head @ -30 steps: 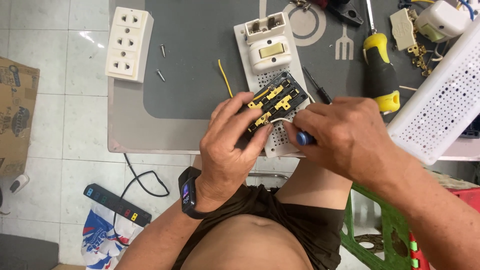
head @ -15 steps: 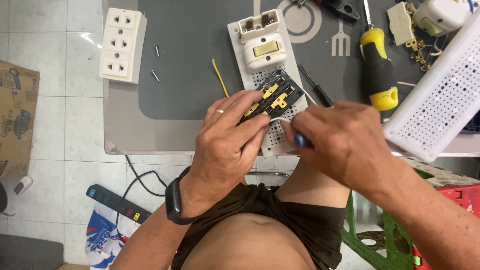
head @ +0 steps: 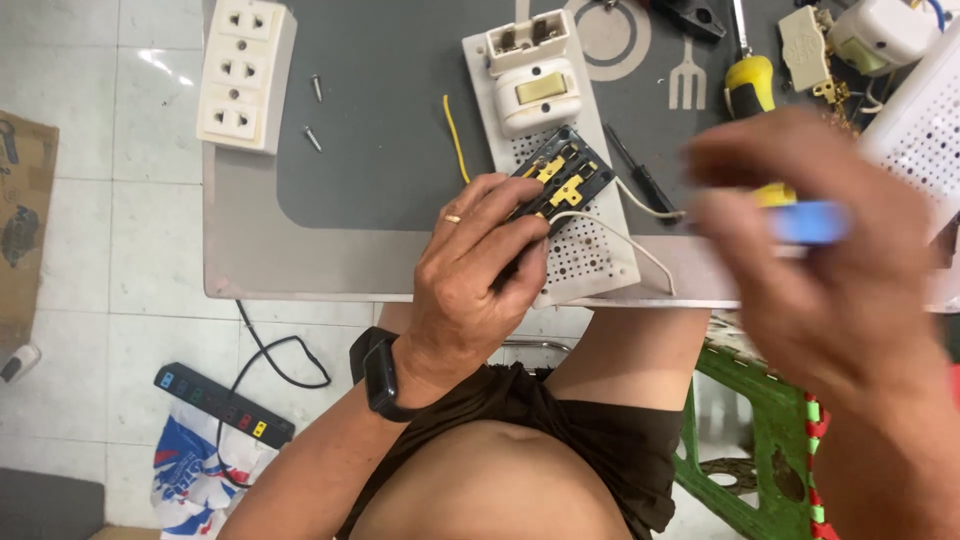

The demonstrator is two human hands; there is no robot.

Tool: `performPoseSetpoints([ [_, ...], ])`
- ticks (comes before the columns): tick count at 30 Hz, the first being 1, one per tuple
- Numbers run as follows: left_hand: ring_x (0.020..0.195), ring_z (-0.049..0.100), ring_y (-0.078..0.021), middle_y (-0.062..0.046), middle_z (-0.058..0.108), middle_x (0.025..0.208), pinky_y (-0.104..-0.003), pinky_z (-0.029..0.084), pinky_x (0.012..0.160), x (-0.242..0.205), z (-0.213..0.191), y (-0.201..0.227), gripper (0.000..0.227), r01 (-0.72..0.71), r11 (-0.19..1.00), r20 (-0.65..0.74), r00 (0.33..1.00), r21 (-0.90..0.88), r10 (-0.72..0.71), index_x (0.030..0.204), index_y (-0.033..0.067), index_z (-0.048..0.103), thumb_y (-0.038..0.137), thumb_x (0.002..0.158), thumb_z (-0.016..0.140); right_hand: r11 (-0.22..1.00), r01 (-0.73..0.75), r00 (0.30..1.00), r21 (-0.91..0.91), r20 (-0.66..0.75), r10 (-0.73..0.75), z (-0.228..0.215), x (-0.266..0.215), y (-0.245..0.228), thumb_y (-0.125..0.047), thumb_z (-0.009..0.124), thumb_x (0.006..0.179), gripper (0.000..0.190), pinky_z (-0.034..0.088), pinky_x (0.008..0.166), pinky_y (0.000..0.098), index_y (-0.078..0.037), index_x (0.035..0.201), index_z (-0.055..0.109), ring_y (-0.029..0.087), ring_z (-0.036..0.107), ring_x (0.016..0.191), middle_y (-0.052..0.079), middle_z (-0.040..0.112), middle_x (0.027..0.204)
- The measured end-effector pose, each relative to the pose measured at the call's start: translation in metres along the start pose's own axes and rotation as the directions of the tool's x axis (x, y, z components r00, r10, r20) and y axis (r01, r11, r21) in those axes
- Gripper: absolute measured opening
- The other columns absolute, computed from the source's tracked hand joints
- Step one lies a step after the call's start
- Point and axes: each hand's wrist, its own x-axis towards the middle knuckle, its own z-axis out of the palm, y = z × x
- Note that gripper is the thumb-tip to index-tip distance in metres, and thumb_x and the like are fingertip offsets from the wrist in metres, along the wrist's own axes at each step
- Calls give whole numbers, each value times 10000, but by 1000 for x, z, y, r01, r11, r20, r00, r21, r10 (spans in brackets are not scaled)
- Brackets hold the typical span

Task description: The person uses a screwdriver to tighten screws on the internal metal contacts of a disassembled electrical outlet. They then connect a yellow wire to a terminal and secure it with the screwdriver.

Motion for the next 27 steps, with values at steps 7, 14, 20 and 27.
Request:
performPoseSetpoints([
  [7,1071,649,-327,-171,623,1120,-400,509,939,-9,2,-5,115,88,996,-9,996,0,-88,970,-17,605,-35,874,665,928,-133,852,349,-438,287,22,-29,-2,170,639,1037,155,402,685,288,87,1116,535,203,529,717,176,560,949],
  [14,1039,665,-376,-185,603,1116,-429,531,939,-10,4,-8,150,1,998,-24,1000,60,1,987,-41,603,-92,862,668,989,139,901,-55,-408,-149,29,-25,6,54,758,1106,184,390,696,438,165,1050,623,353,551,774,282,551,962],
  [20,1017,669,-392,-199,598,1101,-440,544,930,-8,2,-6,162,-31,998,-34,999,59,33,965,-36,603,-134,849,660,954,168,856,-250,-443,-267,32,-22,2,-53,797,1104,165,453,681,412,101,1091,742,325,658,782,211,716,991],
  [27,1037,661,-374,-187,614,1094,-427,525,952,-7,1,-6,140,12,999,-27,1000,29,-12,963,-34,608,-106,854,660,918,230,885,-324,-324,-335,22,-14,-7,6,749,1118,96,426,663,398,56,1037,751,297,620,742,148,710,915],
])
